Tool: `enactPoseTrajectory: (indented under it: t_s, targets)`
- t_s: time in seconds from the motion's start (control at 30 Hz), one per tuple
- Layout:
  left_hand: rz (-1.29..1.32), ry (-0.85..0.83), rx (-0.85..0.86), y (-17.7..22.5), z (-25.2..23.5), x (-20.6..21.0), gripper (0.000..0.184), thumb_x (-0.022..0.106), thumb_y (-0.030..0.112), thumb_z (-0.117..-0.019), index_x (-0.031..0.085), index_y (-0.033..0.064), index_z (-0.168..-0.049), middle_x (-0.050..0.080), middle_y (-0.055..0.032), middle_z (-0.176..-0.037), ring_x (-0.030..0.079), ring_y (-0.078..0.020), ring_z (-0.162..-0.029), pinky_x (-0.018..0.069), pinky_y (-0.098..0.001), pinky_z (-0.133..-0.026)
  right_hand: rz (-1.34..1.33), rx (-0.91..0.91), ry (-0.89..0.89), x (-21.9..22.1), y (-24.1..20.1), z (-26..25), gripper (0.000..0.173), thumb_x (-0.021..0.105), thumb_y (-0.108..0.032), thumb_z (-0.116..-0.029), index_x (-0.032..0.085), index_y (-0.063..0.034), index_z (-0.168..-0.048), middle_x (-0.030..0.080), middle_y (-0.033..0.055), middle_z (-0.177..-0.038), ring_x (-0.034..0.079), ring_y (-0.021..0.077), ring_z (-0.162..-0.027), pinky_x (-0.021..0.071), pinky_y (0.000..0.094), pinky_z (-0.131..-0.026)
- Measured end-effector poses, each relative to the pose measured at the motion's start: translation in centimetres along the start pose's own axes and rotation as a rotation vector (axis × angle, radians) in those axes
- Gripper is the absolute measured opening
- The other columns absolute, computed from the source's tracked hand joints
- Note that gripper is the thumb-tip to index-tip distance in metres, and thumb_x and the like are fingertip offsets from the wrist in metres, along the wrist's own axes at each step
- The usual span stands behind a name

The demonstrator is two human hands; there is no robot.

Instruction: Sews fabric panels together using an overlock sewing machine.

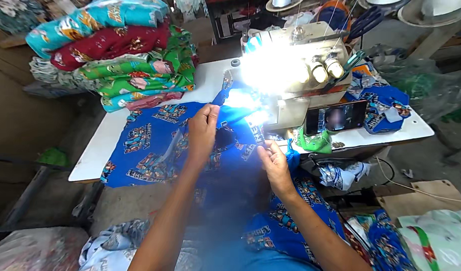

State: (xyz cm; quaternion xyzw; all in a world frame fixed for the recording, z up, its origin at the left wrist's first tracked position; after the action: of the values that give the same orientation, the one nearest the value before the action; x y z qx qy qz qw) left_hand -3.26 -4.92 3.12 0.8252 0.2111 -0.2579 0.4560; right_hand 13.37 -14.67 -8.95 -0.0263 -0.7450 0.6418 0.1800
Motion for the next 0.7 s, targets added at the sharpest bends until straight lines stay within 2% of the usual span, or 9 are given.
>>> enactPoseTrajectory:
  t_s: [0.03, 0.07, 0.1, 0.2, 0.27, 0.33, 0.43, 0.6, 0.7]
  targets:
    - [-0.119, -0.012, 0.149, 2.3, 1.0, 0.2, 0.028, 0.054, 0.019, -0.1056, 0.068, -0.0053, -0.102, 0.066, -0.0161, -0.091, 0.064, -0.0237, -0.083, 0.0516, -0.0407, -0.076, -0.006, 0.004, -0.004, -0.1, 0.0, 0.1, 0.017, 0.056, -0.011, -0.1038, 0.06, -0.0049, -0.12, 0.063, -0.0022, -0.076, 0.054, 0.0002, -0.062, 0.0446, 0.0166, -0.059]
    - [-0.216, -0.049, 0.289, 4.1, 2.5, 0.8, 0.027, 0.062, 0.02, -0.1016, 0.068, -0.006, -0.101, 0.066, -0.0204, -0.092, 0.066, -0.0323, -0.083, 0.0544, -0.0473, -0.073, -0.011, 0.008, -0.005, -0.2, 0.1, 0.2, 0.02, 0.056, -0.01, -0.1035, 0.06, -0.0045, -0.122, 0.065, -0.0016, -0.077, 0.056, 0.0003, -0.063, 0.0454, 0.0164, -0.059]
    - [-0.296, -0.085, 0.405, 5.3, 4.1, 1.7, 0.026, 0.066, 0.022, -0.0989, 0.07, -0.003, -0.099, 0.066, -0.0196, -0.089, 0.067, -0.034, -0.077, 0.0558, -0.0478, -0.066, -0.015, 0.009, -0.008, -0.3, 0.1, 0.3, 0.022, 0.057, -0.01, -0.1033, 0.06, -0.0039, -0.124, 0.066, -0.0011, -0.079, 0.057, 0.0002, -0.064, 0.0461, 0.0162, -0.06]
    - [-0.384, -0.134, 0.587, 6.9, 8.0, 3.7, 0.018, 0.064, 0.019, -0.0983, 0.076, 0.0051, -0.096, 0.067, -0.0125, -0.081, 0.063, -0.0255, -0.059, 0.0503, -0.0372, -0.049, -0.009, 0.002, -0.021, -0.7, -0.5, 0.8, 0.025, 0.057, -0.008, -0.1025, 0.06, 0.0001, -0.126, 0.07, -0.0001, -0.085, 0.059, -0.0013, -0.069, 0.0468, 0.0145, -0.063]
    - [-0.412, -0.137, 0.582, 7.5, 9.2, 4.3, 0.021, 0.06, 0.018, -0.101, 0.077, 0.0061, -0.099, 0.067, -0.0111, -0.078, 0.063, -0.0236, -0.058, 0.0476, -0.0336, -0.048, 0.001, 0.004, -0.039, -0.9, -1.0, 1.2, 0.029, 0.056, -0.006, -0.1026, 0.058, 0.0049, -0.129, 0.073, 0.0031, -0.096, 0.067, -0.0008, -0.082, 0.0541, 0.0153, -0.075]
    - [-0.448, -0.118, 0.546, 8.4, 9.0, 4.3, 0.021, 0.06, 0.017, -0.1007, 0.078, 0.0066, -0.099, 0.067, -0.01, -0.077, 0.062, -0.0219, -0.057, 0.0462, -0.0316, -0.048, -0.007, 0.012, -0.041, -0.9, -1.2, 1.2, 0.028, 0.054, -0.006, -0.1029, 0.059, 0.0064, -0.128, 0.074, 0.0043, -0.101, 0.068, -0.0002, -0.087, 0.0549, 0.0155, -0.079]
    - [-0.508, -0.105, 0.471, 8.8, 7.3, 4.6, 0.019, 0.061, 0.016, -0.0983, 0.078, 0.0074, -0.097, 0.067, -0.009, -0.077, 0.061, -0.0215, -0.056, 0.0446, -0.0315, -0.046, -0.021, 0.007, -0.035, -0.8, -1.5, 0.3, 0.023, 0.055, -0.005, -0.1019, 0.063, 0.0064, -0.121, 0.074, 0.0046, -0.1, 0.069, 0.0005, -0.089, 0.0562, 0.0162, -0.083]
    - [-0.537, -0.135, 0.379, 8.7, 4.9, 5.7, 0.019, 0.06, 0.016, -0.0986, 0.077, 0.0083, -0.099, 0.067, -0.0085, -0.082, 0.062, -0.0208, -0.062, 0.0465, -0.0308, -0.05, -0.023, -0.03, -0.032, -1.1, -2.3, -1.6, 0.019, 0.06, -0.003, -0.0988, 0.066, 0.006, -0.114, 0.073, 0.0032, -0.095, 0.069, -0.0003, -0.085, 0.0569, 0.0153, -0.081]
    - [-0.532, -0.126, 0.363, 9.0, 3.6, 6.0, 0.017, 0.061, 0.014, -0.0979, 0.077, 0.0072, -0.101, 0.064, -0.008, -0.078, 0.056, -0.0199, -0.057, 0.0411, -0.0303, -0.047, -0.022, -0.04, -0.043, -1.1, -2.4, -2.2, 0.019, 0.06, -0.002, -0.0985, 0.067, 0.0045, -0.115, 0.074, 0.0028, -0.095, 0.069, 0.0004, -0.086, 0.0573, 0.0157, -0.082]
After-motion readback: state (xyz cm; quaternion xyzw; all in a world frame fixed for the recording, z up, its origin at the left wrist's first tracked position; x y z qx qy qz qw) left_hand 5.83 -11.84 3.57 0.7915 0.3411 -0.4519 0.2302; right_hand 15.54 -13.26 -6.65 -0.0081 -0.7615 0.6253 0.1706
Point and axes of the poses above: each hand's wrist, its own z-axis away from the middle knuckle, its own x-axis out of the palm, y = z × x, the point moved 9 cm from there along -z, towards the middle knuckle
